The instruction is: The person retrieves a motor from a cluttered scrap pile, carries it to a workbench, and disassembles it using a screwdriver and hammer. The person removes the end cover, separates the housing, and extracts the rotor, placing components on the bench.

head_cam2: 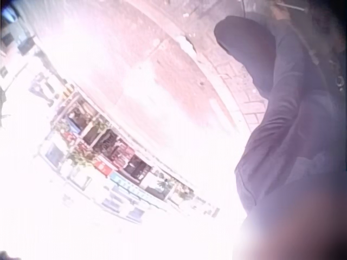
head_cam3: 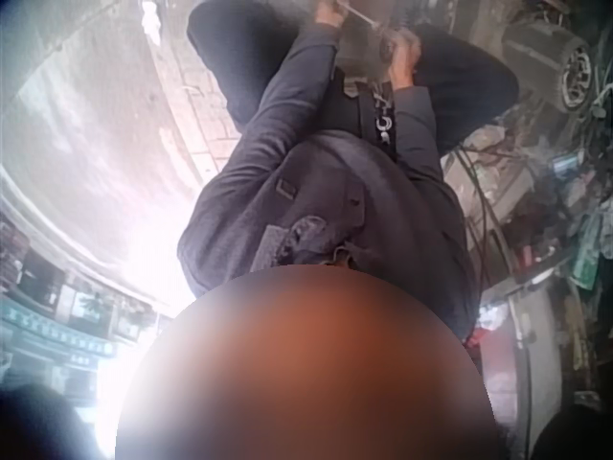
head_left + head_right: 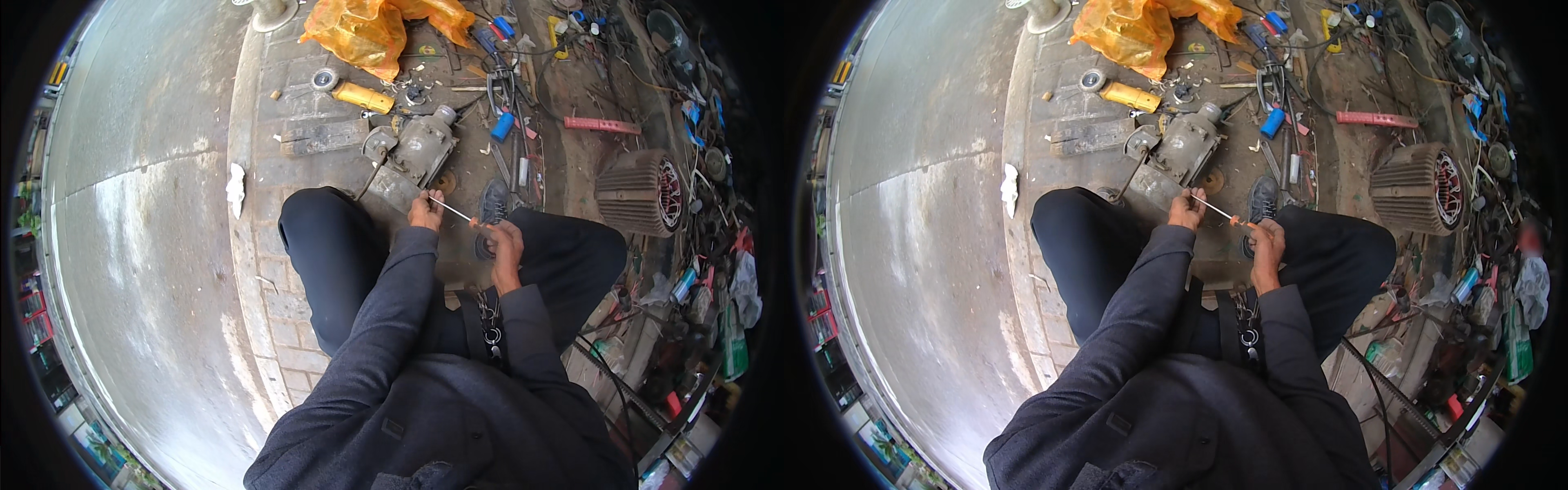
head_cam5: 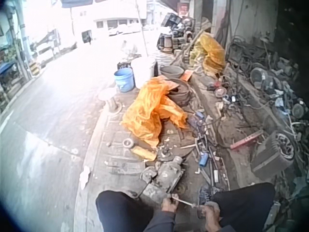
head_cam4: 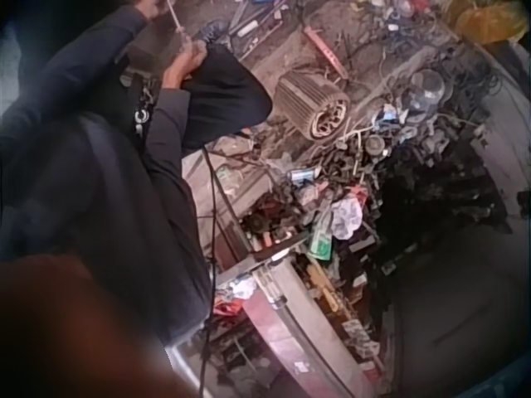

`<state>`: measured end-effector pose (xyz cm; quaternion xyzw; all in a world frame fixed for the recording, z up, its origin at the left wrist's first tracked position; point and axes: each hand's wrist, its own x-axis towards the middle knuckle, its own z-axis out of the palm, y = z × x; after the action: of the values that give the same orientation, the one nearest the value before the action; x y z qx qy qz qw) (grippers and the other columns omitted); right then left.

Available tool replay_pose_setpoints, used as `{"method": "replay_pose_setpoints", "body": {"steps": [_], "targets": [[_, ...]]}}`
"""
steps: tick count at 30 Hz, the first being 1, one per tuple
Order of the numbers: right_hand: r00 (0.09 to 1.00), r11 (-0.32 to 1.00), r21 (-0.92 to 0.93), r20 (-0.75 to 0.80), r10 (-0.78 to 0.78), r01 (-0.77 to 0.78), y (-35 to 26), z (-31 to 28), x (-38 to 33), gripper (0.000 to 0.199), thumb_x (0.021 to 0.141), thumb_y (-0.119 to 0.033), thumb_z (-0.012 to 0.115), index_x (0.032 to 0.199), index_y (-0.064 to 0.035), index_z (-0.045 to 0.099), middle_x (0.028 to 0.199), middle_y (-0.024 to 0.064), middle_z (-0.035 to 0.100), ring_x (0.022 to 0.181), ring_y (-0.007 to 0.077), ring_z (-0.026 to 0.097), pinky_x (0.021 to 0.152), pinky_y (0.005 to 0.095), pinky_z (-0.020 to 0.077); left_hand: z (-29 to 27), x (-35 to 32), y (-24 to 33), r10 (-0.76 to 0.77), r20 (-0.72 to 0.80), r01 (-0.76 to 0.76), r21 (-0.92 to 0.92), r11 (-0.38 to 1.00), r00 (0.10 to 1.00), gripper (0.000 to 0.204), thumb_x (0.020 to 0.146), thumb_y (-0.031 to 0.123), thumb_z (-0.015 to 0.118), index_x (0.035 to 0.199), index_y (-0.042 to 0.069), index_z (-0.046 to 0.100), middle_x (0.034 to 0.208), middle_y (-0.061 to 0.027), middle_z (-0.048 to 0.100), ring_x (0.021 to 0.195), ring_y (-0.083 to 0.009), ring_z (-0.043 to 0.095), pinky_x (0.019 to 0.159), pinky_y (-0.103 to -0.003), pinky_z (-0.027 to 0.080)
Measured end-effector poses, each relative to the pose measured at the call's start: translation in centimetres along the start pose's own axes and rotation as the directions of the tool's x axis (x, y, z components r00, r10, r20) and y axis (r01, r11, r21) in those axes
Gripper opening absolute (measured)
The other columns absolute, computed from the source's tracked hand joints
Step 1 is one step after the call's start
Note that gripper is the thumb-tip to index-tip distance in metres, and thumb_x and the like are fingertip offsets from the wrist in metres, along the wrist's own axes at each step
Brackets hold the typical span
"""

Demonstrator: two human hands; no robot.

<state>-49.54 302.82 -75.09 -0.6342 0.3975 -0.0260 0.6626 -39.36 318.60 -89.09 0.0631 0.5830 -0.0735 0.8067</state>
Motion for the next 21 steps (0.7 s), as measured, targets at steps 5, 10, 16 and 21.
{"method": "replay_pose_setpoints", "body": {"steps": [5,10,16,21], "targets": [[0.978,0.978,0.026,-0.033,0.207,-0.206,-0.63,0.2,-0.39,0.021,0.095,-0.014,0.064,0.112,-0.001,0.063,0.084,0.0049,0.067,0.06,0.0092,0.06,0.048,0.0228,0.0427,0.28,-0.35,0.1,-0.002,0.005,0.002,0.071,0.997,1.0,0.016,0.108,0.014,0.049,0.109,0.005,0.062,0.105,-0.0122,0.071,0.095,-0.0306,0.073,0.086,-0.043,0.063],[0.998,0.994,0.088,-0.006,0.066,-0.065,-0.39,0.12,-0.09,0.022,0.095,-0.013,0.065,0.113,-0.0009,0.063,0.085,0.0052,0.068,0.058,0.0087,0.058,0.049,0.0223,0.0428,0.59,-0.28,0.2,-0.037,0.022,0.035,0.084,0.996,0.999,0.021,0.11,0.018,0.045,0.109,0.006,0.062,0.106,-0.0101,0.073,0.097,-0.0292,0.073,0.088,-0.044,0.062],[0.999,0.995,0.093,0.006,0.042,-0.042,-0.18,0.2,0.07,0.023,0.096,-0.018,0.064,0.111,-0.0008,0.065,0.08,0.0055,0.066,0.052,0.0103,0.055,0.047,0.0234,0.0427,0.94,-0.21,0.41,-0.044,-0.023,0.046,0.086,0.995,0.999,0.023,0.11,0.018,0.041,0.112,0.004,0.06,0.108,-0.0117,0.071,0.099,-0.0297,0.073,0.089,-0.044,0.062],[0.984,0.981,0.073,-0.01,0.18,-0.179,-0.25,0.05,-0.01,0.021,0.096,-0.016,0.062,0.11,-0.001,0.065,0.078,0.005,0.063,0.052,0.01,0.056,0.047,0.0243,0.0435,0.9,-0.11,0.55,-0.029,-0.053,0.031,0.037,0.999,0.998,0.024,0.109,0.014,0.038,0.116,0.0,0.056,0.112,-0.0146,0.067,0.102,-0.031,0.072,0.09,-0.045,0.062]]}}
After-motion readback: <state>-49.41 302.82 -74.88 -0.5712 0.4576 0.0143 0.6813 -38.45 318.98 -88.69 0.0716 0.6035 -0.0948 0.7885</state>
